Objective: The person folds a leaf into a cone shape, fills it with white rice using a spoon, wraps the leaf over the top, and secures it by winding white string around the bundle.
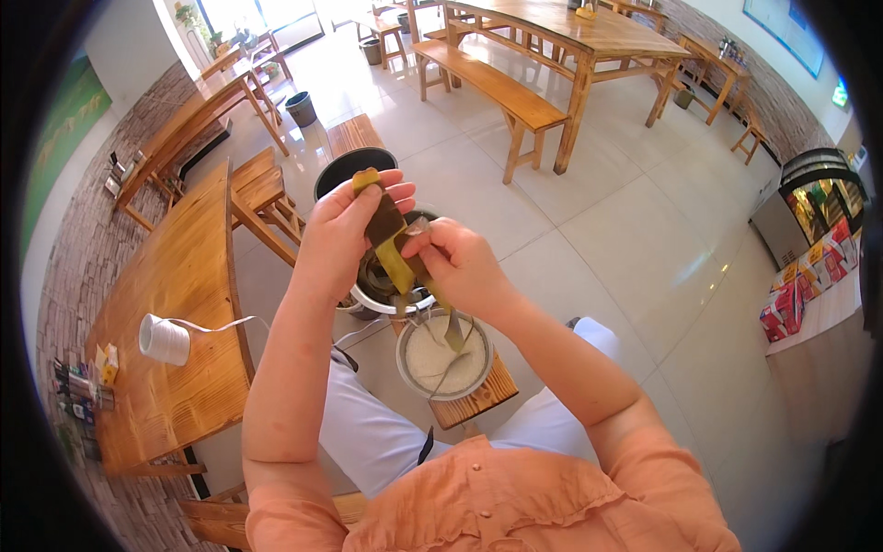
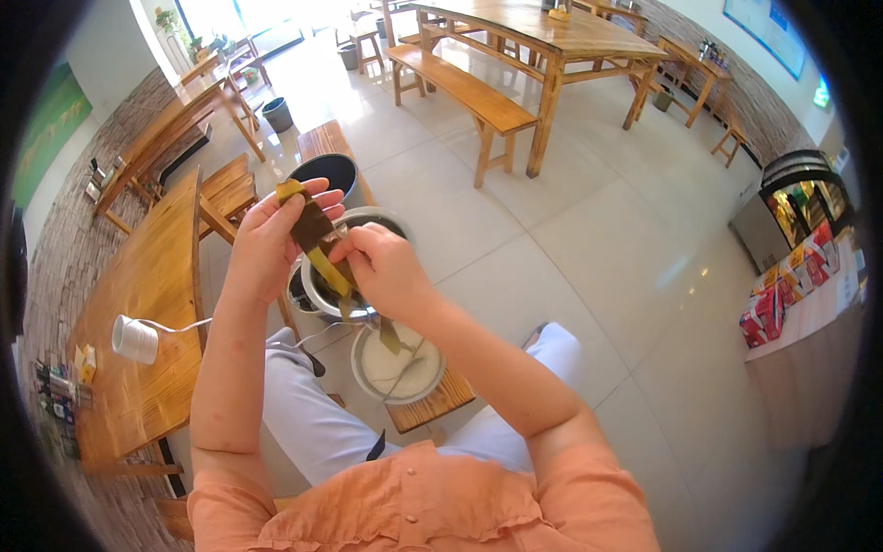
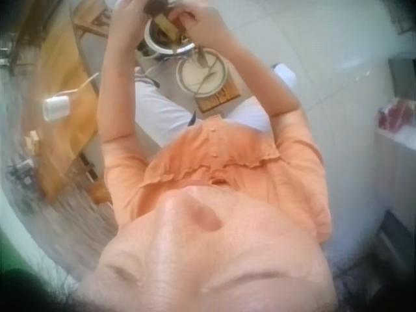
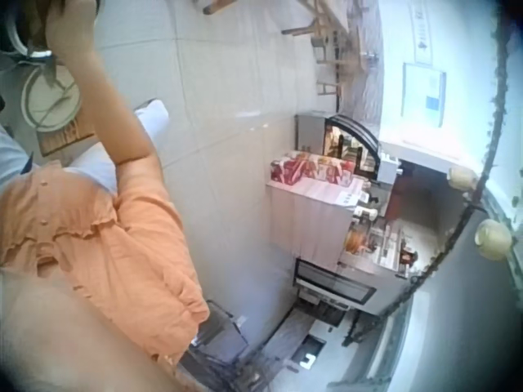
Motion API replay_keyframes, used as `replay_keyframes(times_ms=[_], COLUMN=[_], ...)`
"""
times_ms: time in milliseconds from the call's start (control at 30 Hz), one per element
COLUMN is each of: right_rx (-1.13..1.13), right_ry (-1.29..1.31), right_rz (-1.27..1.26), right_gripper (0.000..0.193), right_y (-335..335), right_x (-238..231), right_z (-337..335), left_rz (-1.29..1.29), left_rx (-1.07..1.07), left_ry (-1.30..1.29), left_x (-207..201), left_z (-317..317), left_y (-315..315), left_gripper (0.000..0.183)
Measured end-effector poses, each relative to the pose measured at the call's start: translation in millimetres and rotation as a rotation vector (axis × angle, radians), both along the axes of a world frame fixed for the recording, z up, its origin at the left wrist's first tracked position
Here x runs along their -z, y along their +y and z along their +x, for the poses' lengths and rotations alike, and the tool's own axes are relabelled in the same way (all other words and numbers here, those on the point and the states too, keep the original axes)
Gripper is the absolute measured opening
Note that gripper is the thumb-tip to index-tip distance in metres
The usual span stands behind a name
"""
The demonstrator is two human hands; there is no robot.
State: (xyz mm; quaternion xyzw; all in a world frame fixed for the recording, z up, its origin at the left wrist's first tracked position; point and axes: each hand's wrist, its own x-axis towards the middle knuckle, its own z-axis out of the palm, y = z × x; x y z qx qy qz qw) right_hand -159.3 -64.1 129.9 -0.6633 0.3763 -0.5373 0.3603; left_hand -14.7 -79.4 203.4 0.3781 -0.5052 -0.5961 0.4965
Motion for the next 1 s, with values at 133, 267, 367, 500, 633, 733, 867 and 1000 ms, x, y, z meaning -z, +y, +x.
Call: replay_keyframes(times_ms=[133, 267, 367, 500, 633, 733, 867, 1000], right_rx=[0.035, 0.018, 0.018, 0.011, 0.060, 0.047, -0.028, -0.061], right_ry=[0.078, -0.050, -0.090, -0.131, -0.093, -0.040, 0.014, 0.059], right_rz=[-0.138, -0.075, 0.018, 0.074, 0.010, 0.030, 0.153, 0.200], right_gripper=[0.016, 0.020, 0.021, 0.021, 0.016, 0.012, 0.012, 0.010], right_y=[-0.8, 4.2, 4.7, 6.0, 8.0, 6.3, 3.0, -0.3], right_x=[-12.0, -5.0, -3.2, -1.1, -3.1, 1.5, 2.4, 14.3], right_z=[-2.6, 1.7, 1.2, 2.1, 3.3, 1.9, -4.5, -7.6], left_rz=[0.070, 0.165, 0.206, 0.200, 0.112, 0.075, 0.032, -0.028], left_rx=[0.076, 0.075, 0.091, 0.105, 0.115, -0.050, -0.119, -0.150], left_ry=[0.091, 0.170, 0.222, 0.258, 0.154, -0.010, 0.090, 0.071], left_x=[0.7, 12.0, 18.2, 28.4, 35.8, 45.8, 29.1, -0.7], left_z=[-1.5, -2.4, -5.9, -6.2, -7.9, -10.5, -11.9, -8.4], left_y=[6.1, 12.5, 15.2, 17.0, 21.1, 16.4, 9.8, 8.1], left_gripper=[0.033, 0.034, 0.034, 0.033, 0.029, 0.027, 0.027, 0.028])
